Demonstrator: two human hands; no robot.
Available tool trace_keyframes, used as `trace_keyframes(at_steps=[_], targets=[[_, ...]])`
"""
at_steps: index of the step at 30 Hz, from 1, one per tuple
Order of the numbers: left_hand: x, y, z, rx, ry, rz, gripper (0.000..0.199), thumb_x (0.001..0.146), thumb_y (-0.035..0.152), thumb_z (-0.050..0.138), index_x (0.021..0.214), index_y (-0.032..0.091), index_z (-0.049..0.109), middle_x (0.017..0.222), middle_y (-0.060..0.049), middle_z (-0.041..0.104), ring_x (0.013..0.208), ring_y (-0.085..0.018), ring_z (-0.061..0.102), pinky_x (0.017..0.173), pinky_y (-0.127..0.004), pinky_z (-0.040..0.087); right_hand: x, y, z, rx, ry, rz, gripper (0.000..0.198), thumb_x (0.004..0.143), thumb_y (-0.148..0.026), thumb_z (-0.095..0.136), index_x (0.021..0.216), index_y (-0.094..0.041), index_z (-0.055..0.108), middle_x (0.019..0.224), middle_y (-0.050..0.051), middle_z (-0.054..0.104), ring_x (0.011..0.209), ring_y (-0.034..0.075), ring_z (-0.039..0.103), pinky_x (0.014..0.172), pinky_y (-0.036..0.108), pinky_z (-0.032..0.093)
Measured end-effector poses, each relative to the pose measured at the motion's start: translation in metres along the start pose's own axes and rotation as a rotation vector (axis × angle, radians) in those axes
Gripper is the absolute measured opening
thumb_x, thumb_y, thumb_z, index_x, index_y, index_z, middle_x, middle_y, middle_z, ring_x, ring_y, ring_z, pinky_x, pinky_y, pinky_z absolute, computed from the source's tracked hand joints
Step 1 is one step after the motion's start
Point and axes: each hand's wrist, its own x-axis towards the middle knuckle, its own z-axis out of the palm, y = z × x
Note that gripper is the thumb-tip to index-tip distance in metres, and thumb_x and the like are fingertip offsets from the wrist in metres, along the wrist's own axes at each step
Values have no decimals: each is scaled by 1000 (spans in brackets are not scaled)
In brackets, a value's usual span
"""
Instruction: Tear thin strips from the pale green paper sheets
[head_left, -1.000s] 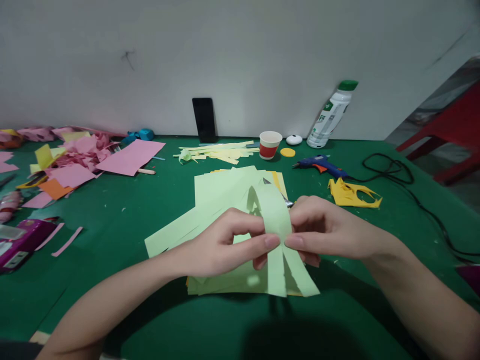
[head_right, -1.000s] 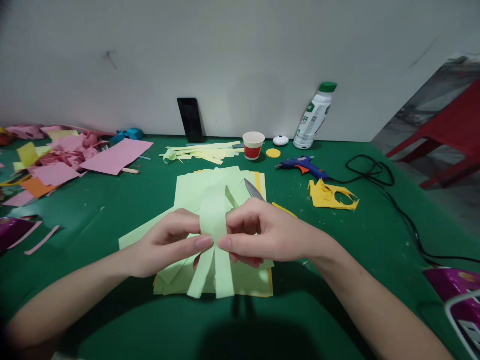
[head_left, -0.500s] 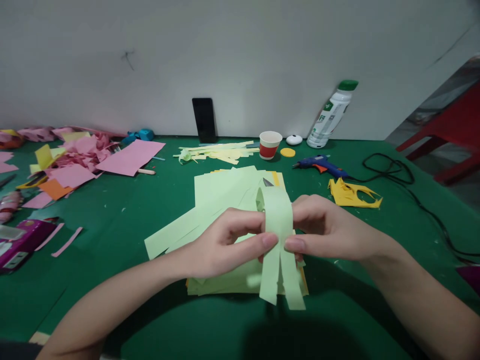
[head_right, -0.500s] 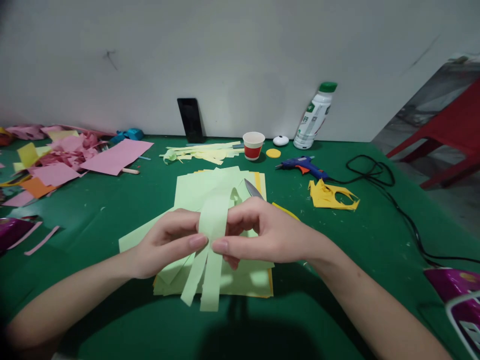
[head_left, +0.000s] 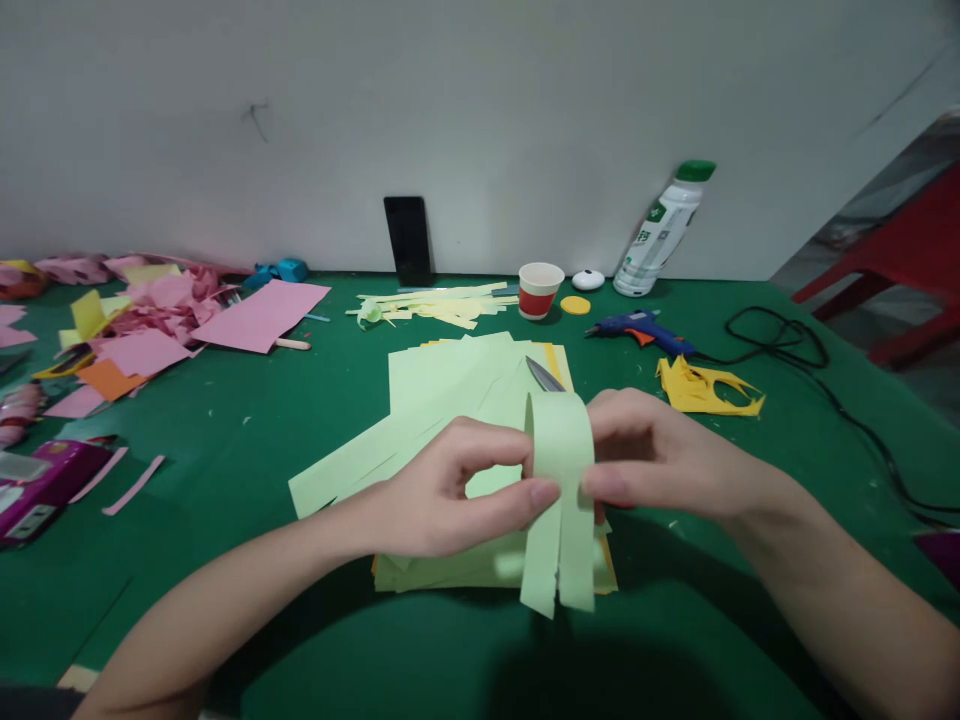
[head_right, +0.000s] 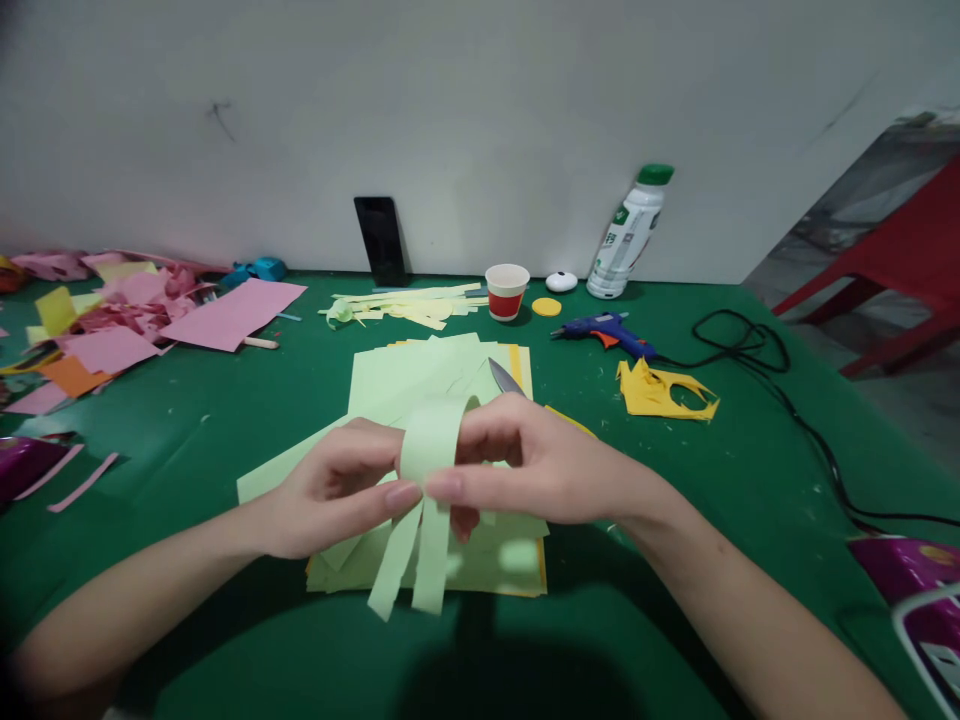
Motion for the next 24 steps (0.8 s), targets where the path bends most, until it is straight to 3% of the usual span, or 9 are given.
trace_keyframes(at_steps=[6, 9, 14, 21, 24], targets=[[0, -2, 1, -86, 46, 33, 28, 87, 31, 42, 66, 13, 48, 57, 1, 46, 53, -9, 40, 49, -21, 32, 2, -4, 1, -82, 20, 17, 24, 85, -27, 46, 70, -13, 59, 50, -3, 52, 46, 5, 47, 40, 16, 33], [0, -3, 1, -124, 2, -15, 29, 87, 31, 41, 64, 14, 46, 57, 1, 43, 53, -9, 40, 49, -22, 32, 1, -3, 1, -100, -12, 13, 24, 85, -28, 47, 71, -12, 59, 49, -2, 53, 47, 6, 48, 43, 17, 35], [1, -1, -1, -62, -42, -23, 32, 86, 32, 42, 61, 13, 46, 58, 0, 45, 53, -9, 39, 51, -23, 33, -1, -2, 0, -82, -32, 21, 27, 83, -33, 49, 69, -12, 58, 52, -1, 55, 48, 6, 50, 45, 17, 39], [0, -3, 0, -38, 63, 58, 29, 87, 27, 43, 61, 14, 46, 55, 3, 42, 51, -6, 37, 48, -18, 31, 1, 1, 2, -116, -7, -7, 31, 84, -31, 48, 62, -12, 57, 50, 0, 53, 44, 5, 45, 41, 16, 35], [0, -3, 0, -44, 31, 52, 28, 88, 25, 42, 62, 13, 46, 55, 3, 42, 51, -6, 37, 47, -18, 31, 2, 2, 2, -94, -28, -19, 31, 84, -30, 48, 61, -11, 56, 52, 1, 55, 44, 5, 45, 41, 16, 35]])
